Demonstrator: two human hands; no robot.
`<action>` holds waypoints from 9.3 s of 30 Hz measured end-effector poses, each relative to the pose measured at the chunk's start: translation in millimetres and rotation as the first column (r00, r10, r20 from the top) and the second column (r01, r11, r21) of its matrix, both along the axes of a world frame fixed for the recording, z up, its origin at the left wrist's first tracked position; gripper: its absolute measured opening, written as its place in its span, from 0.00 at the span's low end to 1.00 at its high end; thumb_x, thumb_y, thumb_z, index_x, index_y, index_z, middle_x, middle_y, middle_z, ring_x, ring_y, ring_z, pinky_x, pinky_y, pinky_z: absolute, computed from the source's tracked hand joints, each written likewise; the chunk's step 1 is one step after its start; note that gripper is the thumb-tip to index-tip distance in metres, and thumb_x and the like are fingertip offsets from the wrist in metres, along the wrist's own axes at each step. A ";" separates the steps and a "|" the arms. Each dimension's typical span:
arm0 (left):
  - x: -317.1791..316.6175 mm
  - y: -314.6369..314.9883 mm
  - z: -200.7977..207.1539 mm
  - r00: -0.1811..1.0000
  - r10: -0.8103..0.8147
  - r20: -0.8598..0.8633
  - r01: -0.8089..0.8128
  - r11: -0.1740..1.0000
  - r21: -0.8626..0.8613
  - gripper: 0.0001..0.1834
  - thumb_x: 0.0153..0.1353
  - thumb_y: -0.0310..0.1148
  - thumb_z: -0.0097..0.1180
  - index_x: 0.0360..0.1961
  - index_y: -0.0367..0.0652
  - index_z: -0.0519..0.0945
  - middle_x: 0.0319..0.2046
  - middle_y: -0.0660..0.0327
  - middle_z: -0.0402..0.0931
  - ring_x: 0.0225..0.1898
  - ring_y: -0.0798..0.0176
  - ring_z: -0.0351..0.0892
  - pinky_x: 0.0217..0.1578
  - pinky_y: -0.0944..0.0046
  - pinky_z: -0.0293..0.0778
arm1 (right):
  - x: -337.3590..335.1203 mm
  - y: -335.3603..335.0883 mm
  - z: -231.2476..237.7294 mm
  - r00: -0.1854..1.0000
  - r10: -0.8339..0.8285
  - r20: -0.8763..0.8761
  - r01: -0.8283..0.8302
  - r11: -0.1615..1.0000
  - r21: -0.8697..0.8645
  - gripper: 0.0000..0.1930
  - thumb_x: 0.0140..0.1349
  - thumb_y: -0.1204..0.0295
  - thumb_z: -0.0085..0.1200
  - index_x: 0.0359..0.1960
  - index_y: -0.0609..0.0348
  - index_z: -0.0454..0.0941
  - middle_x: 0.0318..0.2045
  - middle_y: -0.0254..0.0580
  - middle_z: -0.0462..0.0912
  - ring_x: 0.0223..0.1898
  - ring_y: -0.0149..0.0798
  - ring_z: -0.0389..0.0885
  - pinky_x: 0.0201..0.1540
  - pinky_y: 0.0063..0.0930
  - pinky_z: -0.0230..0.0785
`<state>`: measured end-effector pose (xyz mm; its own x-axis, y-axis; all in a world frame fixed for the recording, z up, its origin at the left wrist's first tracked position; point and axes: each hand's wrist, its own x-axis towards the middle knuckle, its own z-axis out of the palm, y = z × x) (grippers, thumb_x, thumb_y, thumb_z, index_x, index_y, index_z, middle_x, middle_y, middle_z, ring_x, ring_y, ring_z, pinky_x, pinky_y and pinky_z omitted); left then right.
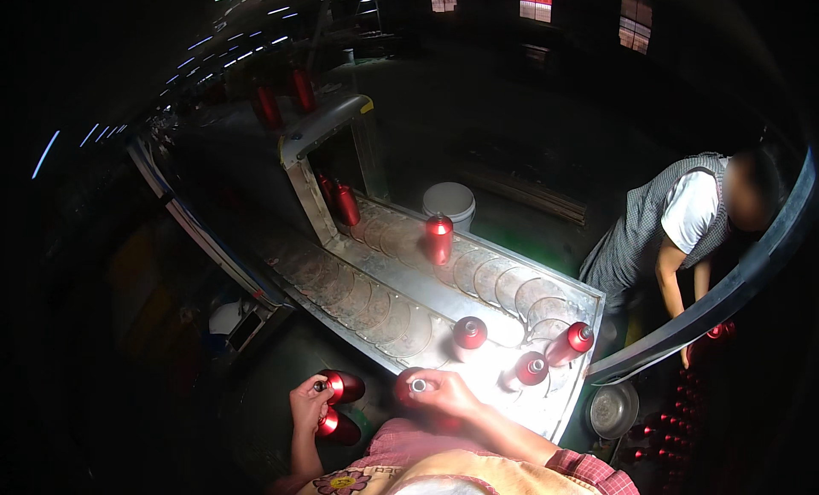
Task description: The person repeatedly picks up red spray cans from a floor pile and places them onto a metal tray. The person handles the cans one at a time or in pairs, moving between the floor and the tray throughout the clip.
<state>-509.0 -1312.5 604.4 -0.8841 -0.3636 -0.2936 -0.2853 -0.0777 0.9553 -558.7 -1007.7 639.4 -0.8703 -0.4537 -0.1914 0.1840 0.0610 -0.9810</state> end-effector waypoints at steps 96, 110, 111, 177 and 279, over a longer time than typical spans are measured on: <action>596.3 1372.7 -487.7 -0.712 -0.608 0.351 0.376 -0.752 -0.541 0.34 0.52 0.32 0.60 0.64 0.57 0.72 0.68 0.48 0.58 0.64 0.42 0.63 0.62 0.48 0.64 | 955.6 987.6 -592.5 -0.097 -0.967 -0.234 0.601 -0.244 0.761 0.40 0.44 0.67 0.71 0.64 0.38 0.70 0.70 0.48 0.55 0.66 0.58 0.59 0.66 0.48 0.59; 708.2 1483.9 -734.0 -0.416 -0.908 0.057 0.534 -0.294 -0.793 0.34 0.41 0.24 0.72 0.51 0.70 0.83 0.69 0.55 0.54 0.62 0.44 0.61 0.60 0.54 0.68 | 991.7 1101.1 -745.0 0.091 -0.936 -0.339 0.713 -0.176 0.679 0.34 0.42 0.75 0.70 0.54 0.27 0.78 0.67 0.45 0.54 0.67 0.55 0.55 0.66 0.44 0.60; 707.2 1483.9 -735.8 -0.413 -0.909 0.057 0.525 -0.289 -0.800 0.33 0.41 0.24 0.72 0.50 0.70 0.83 0.68 0.55 0.56 0.61 0.45 0.62 0.59 0.55 0.69 | 990.2 1101.3 -745.4 0.086 -0.933 -0.351 0.712 -0.188 0.676 0.33 0.42 0.75 0.70 0.53 0.28 0.79 0.66 0.45 0.56 0.66 0.55 0.56 0.65 0.44 0.61; 638.6 1283.2 -657.2 -0.192 -0.976 0.101 0.729 -0.210 -0.651 0.24 0.39 0.29 0.72 0.43 0.62 0.87 0.58 0.62 0.71 0.55 0.51 0.69 0.56 0.53 0.68 | 924.3 992.5 -719.5 -0.085 -0.870 -0.486 0.665 -0.413 0.622 0.21 0.45 0.75 0.67 0.42 0.33 0.87 0.61 0.38 0.68 0.61 0.49 0.64 0.62 0.40 0.64; 618.6 1124.9 -659.9 -0.099 -0.856 0.508 0.702 -0.422 -0.574 0.14 0.58 0.35 0.60 0.45 0.65 0.86 0.69 0.57 0.58 0.67 0.45 0.59 0.62 0.52 0.66 | 915.4 887.2 -703.2 0.286 -0.873 -0.395 0.827 0.017 0.562 0.29 0.56 0.81 0.58 0.61 0.46 0.70 0.62 0.39 0.69 0.63 0.41 0.68 0.61 0.37 0.70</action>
<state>109.7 -187.6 -55.5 -0.3751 0.8220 -0.4285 0.6477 0.5631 0.5131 356.7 -120.5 -63.8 -0.5315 0.8456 -0.0504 0.5776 0.3182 -0.7518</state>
